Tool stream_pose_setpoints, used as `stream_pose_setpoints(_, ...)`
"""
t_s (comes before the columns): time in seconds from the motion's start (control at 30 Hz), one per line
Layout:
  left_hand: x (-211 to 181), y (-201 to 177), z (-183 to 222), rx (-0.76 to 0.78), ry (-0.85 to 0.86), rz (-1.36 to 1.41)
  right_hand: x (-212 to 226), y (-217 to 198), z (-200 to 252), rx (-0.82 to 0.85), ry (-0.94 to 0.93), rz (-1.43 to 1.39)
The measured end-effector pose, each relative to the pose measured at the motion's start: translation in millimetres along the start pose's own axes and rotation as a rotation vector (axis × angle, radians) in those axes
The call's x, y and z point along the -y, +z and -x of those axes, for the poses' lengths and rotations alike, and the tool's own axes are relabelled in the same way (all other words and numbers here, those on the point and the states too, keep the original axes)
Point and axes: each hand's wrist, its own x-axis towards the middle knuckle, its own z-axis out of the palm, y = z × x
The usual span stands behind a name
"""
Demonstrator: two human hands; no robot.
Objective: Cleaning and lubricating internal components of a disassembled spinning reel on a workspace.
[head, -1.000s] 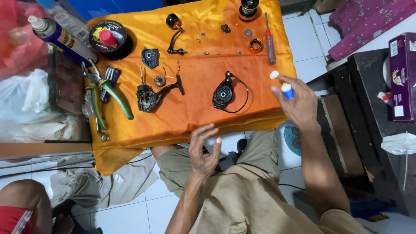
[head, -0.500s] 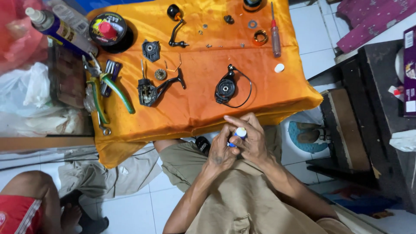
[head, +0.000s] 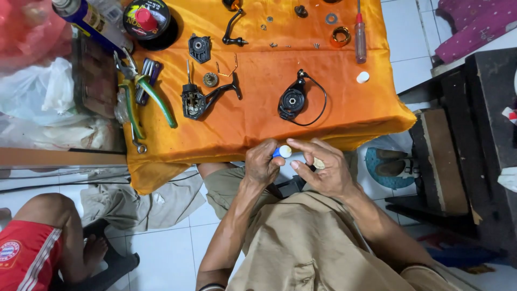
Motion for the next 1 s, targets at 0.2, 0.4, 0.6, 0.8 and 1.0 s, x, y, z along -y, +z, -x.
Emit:
stream_pose_setpoints(0.2, -13, -9, -11, -0.008, 0.011, -0.003, -2, 4, 3, 0.008, 0.103, -0.078)
stream_pose_setpoints(0.4, -15, -10, -9, -0.046, 0.003, -0.015, -1, 1, 1, 0.014, 0.132, -0.089)
stream_pose_setpoints(0.6, -20, -12, -12, -0.048, 0.029, 0.001, -4, 5, 5, 0.022, 0.136, -0.103)
stream_pose_setpoints(0.8, -14, -11, -7, -0.044, 0.034, -0.01, -3, 4, 2, 0.019, 0.134, -0.099)
stream_pose_setpoints(1.0, -19, -13, -9, -0.035, 0.034, -0.005, -8, 4, 5, 0.042, 0.153, -0.115)
